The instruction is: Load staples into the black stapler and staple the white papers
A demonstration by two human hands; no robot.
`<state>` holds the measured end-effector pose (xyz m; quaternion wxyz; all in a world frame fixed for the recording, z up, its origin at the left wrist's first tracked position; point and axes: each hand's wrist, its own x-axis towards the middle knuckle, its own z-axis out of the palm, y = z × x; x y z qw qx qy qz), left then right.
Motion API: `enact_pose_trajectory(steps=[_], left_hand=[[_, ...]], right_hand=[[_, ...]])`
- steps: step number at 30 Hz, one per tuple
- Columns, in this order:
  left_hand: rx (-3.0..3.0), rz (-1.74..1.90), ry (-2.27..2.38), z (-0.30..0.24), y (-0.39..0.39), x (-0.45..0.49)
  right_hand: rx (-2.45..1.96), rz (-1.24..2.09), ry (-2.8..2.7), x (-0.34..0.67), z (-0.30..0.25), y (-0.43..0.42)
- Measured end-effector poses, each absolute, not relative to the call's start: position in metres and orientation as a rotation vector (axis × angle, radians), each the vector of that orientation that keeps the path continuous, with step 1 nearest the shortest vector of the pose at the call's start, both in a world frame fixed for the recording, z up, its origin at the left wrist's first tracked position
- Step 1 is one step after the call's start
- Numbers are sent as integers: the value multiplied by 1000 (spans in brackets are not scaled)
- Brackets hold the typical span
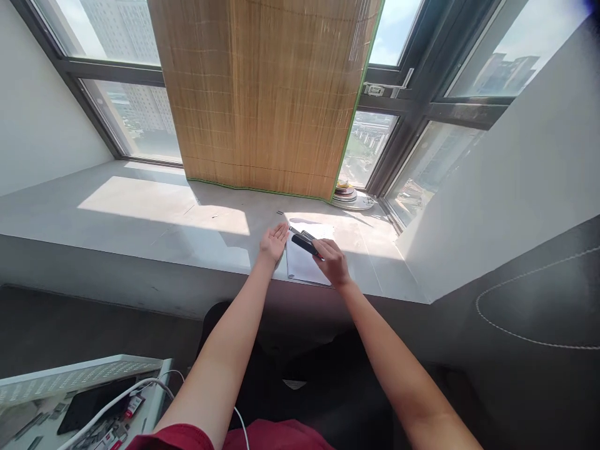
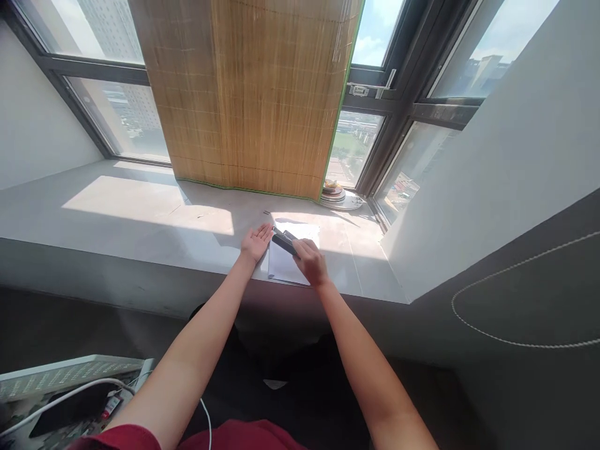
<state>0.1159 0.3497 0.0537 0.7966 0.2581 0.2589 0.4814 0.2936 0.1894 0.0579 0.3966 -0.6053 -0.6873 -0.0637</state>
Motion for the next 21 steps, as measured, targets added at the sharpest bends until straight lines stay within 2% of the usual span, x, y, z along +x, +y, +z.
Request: enact_pose_trajectory(steps=[9,12,15,18,21], left_hand=[[508,1155,417,54,345,114],[537,1175,443,54,346,113],[579,1203,482,53,347,110],[623,1211,544,49,349,109],[711,1238,611,48,350,109]], right_hand=[[-1290,-117,-2038,246,74,204],[-1366,-163,-1859,249,74,199],[-1626,-161,-1455,256,68,193],[-1828,-14,-1161,266,57,191],[-1900,99,-1106,279,47,192]])
